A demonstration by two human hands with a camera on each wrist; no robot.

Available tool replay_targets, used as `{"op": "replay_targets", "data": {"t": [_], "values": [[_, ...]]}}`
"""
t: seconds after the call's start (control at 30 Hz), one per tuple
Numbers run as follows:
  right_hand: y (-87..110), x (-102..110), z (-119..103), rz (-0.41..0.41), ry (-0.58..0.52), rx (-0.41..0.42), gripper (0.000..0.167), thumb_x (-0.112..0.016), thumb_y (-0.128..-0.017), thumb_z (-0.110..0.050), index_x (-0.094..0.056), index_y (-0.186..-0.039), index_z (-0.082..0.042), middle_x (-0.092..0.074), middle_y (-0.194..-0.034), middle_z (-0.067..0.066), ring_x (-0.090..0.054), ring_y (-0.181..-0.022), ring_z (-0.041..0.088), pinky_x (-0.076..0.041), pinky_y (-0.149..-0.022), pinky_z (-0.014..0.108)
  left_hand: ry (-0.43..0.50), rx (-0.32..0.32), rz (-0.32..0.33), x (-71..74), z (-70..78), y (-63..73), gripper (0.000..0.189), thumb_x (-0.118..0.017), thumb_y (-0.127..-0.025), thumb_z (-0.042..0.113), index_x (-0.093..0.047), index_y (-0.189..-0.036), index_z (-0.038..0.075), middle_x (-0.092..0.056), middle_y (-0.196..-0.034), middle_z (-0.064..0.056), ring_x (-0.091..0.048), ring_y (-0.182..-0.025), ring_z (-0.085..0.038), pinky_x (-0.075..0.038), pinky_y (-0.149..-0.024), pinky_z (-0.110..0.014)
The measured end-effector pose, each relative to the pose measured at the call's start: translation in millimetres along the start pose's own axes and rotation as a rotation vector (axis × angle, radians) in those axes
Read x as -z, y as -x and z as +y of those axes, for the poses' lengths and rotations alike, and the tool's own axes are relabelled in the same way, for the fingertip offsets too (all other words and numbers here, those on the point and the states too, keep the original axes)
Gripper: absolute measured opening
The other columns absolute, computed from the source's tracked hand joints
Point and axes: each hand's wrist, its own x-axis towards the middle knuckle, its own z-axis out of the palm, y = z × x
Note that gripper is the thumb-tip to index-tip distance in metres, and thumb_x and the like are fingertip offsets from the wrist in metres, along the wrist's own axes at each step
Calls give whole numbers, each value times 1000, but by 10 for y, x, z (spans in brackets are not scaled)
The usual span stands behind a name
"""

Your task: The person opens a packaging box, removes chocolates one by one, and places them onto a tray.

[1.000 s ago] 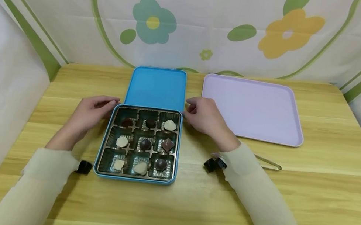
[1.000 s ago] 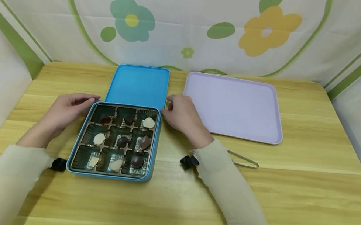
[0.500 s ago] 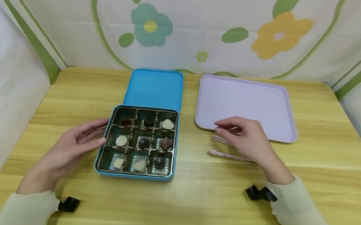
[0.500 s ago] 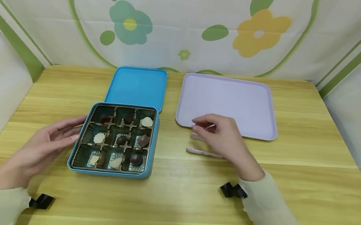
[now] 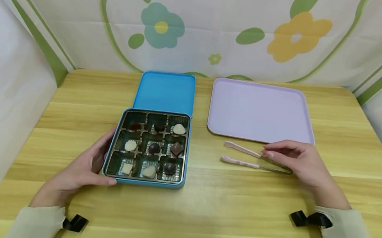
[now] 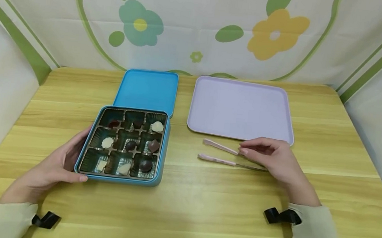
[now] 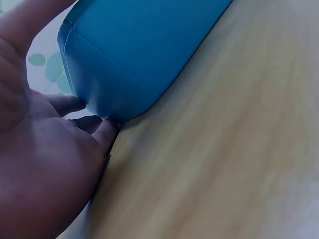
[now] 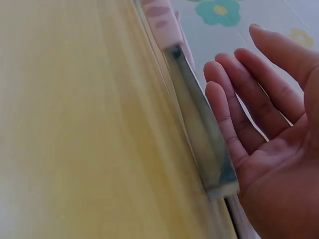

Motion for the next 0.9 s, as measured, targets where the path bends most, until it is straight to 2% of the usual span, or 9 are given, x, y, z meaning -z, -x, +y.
{"op": "replay_targets", "data": {"t": [0.13,0.2,0.33,0.53,0.9], "values": [[58,131,92,32,-115,-21,23,-72,-99,5,-75,-121,9,-84,-107,2,-81,-99,13,-65,-84,25,-43,33,-8,-14,8,-49,139,-84,-75,-21,0,-175,27,-2,-183,-10,-32,-154,2,-42,-116,-14],[72,167,124,44,-119,-33,25,-73,-98,6,-74,-122,11,-84,-109,3,-81,-100,13,-65,-85,25,-48,45,-15,-20,7,-75,143,-85,-74,-21,3,-175,31,0,-182,-11,-35,-152,-1,-49,-112,-18],[55,195,173,52,-34,-53,28,-76,-97,3,-73,-124,11,-84,-111,1,-80,-101,12,-64,-83,24,-55,42,-22,-18,12,-120,146,-85,-73,-22,5,-175,32,-1,-181,-13,-42,-148,-6,-56,-107,-25],[12,173,249,27,-4,-36,29,-77,-97,2,-73,-123,11,-84,-111,1,-80,-102,12,-64,-83,24,-54,33,-36,-13,28,-112,144,-84,-75,-21,6,-175,31,2,-180,-19,-50,-143,-3,-59,-103,-27],[45,159,252,-41,15,18,28,-75,-97,4,-73,-125,10,-83,-113,-1,-80,-101,11,-65,-82,24,-62,35,-33,-53,27,-2,143,-84,-76,-21,6,-175,30,6,-181,-18,-47,-145,-2,-57,-104,-26]]}}
